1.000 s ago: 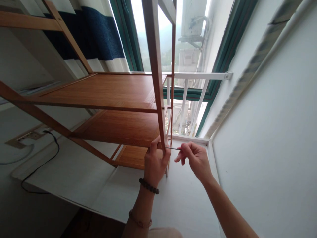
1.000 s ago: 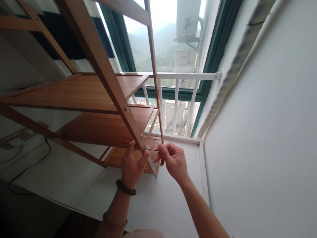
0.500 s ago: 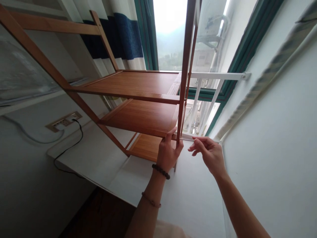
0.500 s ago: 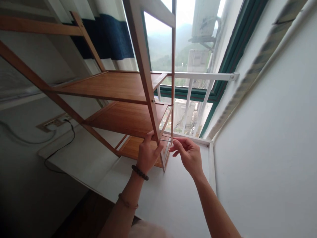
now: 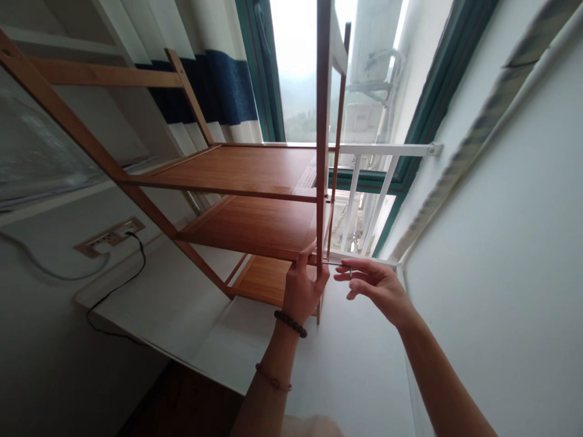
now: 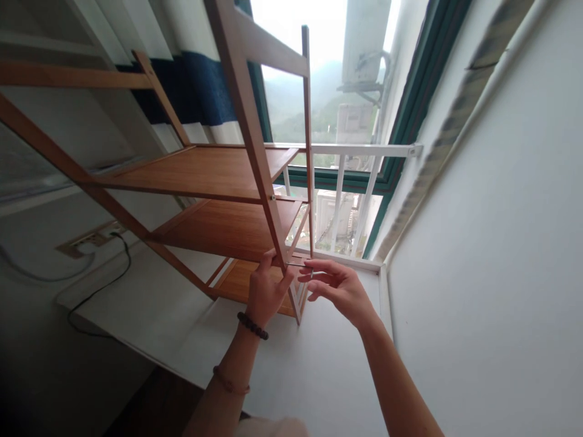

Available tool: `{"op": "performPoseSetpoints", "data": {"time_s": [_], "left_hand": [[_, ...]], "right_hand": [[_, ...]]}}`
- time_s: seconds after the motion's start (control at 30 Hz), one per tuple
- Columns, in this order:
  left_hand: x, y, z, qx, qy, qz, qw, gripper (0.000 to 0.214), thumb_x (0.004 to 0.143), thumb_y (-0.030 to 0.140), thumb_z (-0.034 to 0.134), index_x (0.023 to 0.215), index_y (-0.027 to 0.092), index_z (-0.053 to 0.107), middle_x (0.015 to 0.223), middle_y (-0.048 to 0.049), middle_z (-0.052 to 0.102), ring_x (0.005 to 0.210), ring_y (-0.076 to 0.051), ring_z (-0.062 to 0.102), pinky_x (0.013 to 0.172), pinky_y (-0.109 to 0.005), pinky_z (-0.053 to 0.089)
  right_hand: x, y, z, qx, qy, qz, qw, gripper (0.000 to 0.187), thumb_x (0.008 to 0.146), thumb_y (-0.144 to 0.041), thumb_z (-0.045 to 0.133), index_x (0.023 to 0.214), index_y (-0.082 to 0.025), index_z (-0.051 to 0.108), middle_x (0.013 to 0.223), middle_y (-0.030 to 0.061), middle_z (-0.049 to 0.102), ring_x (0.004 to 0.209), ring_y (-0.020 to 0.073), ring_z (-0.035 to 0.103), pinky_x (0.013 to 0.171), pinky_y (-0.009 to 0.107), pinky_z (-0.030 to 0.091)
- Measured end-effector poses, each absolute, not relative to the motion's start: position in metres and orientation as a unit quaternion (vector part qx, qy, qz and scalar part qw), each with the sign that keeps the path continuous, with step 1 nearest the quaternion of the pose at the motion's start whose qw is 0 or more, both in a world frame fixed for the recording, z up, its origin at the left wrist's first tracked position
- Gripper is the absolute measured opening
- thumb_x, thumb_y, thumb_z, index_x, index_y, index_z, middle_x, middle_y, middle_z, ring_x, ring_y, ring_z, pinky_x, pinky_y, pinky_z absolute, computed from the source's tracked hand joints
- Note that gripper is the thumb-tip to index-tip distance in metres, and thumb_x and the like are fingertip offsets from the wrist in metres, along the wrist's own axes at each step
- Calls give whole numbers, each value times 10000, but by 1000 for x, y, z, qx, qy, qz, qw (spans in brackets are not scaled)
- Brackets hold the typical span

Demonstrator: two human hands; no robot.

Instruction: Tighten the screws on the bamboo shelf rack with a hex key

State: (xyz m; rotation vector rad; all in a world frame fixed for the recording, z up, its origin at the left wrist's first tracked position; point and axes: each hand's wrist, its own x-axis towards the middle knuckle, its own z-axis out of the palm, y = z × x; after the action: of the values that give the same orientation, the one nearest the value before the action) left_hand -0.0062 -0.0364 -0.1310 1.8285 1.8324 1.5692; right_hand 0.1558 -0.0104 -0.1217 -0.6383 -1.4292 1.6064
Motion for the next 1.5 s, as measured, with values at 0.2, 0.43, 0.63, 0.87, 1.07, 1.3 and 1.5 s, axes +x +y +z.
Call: {"op": "performPoseSetpoints", "data": {"time_s": [0.2,0.43,0.63,0.87,1.07,1.3,1.5], "left_hand": [[-7,-36,-132,604,610,511,52,350,745,234,565,1087,194,498,913,-39,659,849,-176,622,762,-302,486],[-8,-35,-133,606,615,504,28,401,749,238,570,1138,193,486,903,-25,662,801,-163,625,742,-283,482],[-6,-35,-134,602,619,504,6,407,739,225,577,1136,198,492,884,-19,659,779,-160,623,741,-274,478],[-6,-34,-136,596,624,505,6,393,751,248,572,1132,198,493,914,-29,658,805,-168,624,754,-281,476],[-6,-35,-134,599,624,502,8,395,750,251,575,1132,198,493,891,-22,662,790,-167,627,738,-274,481],[-5,-35,-133,598,619,509,10,399,742,239,578,1130,197,495,895,-22,661,783,-166,627,740,-276,482],[-6,-35,-134,595,622,510,15,405,745,237,568,1141,196,495,925,-29,655,810,-167,623,764,-284,476]], "right_hand": [[145,-16,-123,-330,-546,594,490,261,780,-391,586,808,-139,649,633,50,678,579,164,643,457,253,501],[137,-10,-125,-299,-453,687,483,233,772,-406,596,847,-191,549,602,-36,587,471,107,587,344,178,404],[143,-10,-132,-285,-571,572,515,218,728,-312,657,900,-184,617,822,46,683,749,182,654,533,277,538],[135,-22,-131,-297,-502,715,386,490,857,-502,385,530,-154,495,340,-13,493,318,101,501,350,209,390],[148,-15,-121,-319,-564,586,487,289,762,-329,622,1011,-194,563,695,-3,623,605,134,628,424,201,469],[163,-5,-129,-224,-665,568,431,292,758,-219,637,1049,-231,642,975,54,682,946,214,621,801,381,529],[143,-13,-126,-330,-584,533,516,207,784,-346,598,829,-162,680,685,41,697,509,122,604,516,268,518]]}}
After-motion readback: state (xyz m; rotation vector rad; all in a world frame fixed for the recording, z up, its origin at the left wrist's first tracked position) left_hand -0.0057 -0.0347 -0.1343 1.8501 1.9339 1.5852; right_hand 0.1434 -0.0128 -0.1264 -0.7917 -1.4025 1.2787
